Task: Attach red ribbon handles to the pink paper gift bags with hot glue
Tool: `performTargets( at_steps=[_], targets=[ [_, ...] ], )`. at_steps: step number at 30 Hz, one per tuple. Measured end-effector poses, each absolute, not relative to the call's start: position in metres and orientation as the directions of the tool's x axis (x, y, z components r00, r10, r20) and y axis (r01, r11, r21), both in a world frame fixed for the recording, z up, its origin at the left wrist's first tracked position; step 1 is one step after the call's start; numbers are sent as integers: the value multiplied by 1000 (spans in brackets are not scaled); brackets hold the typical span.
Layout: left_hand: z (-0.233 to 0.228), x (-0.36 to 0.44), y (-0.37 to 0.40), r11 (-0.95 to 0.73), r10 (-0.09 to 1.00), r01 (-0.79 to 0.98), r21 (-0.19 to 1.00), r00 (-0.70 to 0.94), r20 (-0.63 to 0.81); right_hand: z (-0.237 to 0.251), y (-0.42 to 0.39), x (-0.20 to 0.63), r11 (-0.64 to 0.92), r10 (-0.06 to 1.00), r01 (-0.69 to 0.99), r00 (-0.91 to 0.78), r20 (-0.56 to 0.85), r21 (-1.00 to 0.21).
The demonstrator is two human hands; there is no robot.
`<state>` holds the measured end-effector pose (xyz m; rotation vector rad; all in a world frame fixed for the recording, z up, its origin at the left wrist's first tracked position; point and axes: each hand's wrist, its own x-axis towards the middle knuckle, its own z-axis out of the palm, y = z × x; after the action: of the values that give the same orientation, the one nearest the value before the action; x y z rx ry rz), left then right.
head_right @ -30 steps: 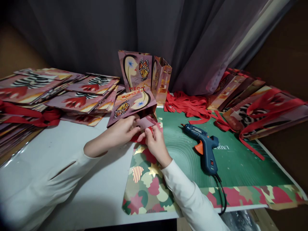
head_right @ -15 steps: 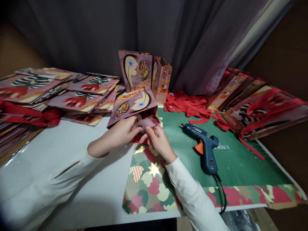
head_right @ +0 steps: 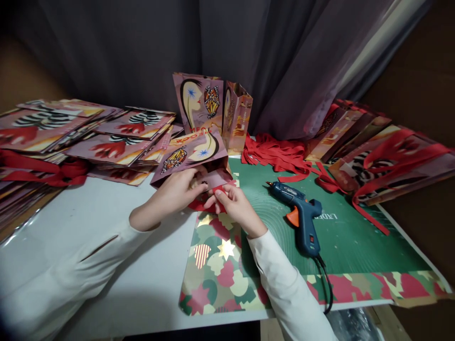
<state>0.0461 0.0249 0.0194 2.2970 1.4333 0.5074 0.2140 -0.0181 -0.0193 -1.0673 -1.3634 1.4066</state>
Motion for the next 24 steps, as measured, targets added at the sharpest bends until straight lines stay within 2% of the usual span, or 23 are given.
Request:
performTargets(
  at_steps=[4,9,12,13,15,18,21,24],
  targets=[
    [19,48,22,-424,893,745,516,439,99,-25,-16,212,-7,979,-38,-202,1,-999],
    [17,49,23,-451,877,737,503,472,94,-26,-14,212,-27,973,-2,-228,-25,-1000],
    [19,50,20,-497,849,727,474,521,91,-26,-14,211,-53,990,-60,-132,-45,-997],
    [21,49,17,-523,838,742,420,539,92,-27,-14,211,-55,994,-65,-96,-48,-996],
    [27,49,9,-543,838,809,226,537,94,-28,-13,213,-62,997,-41,-46,-60,-997],
    [36,46,-6,-460,878,885,-76,466,107,-31,-12,217,-88,996,-11,-3,-88,-996],
    [39,43,-13,-467,878,867,-173,477,25,-37,-10,217,-80,997,69,25,-79,-994],
    [35,39,-11,-515,854,838,-177,519,-30,-44,-11,214,-7,979,216,198,37,-976]
  ],
)
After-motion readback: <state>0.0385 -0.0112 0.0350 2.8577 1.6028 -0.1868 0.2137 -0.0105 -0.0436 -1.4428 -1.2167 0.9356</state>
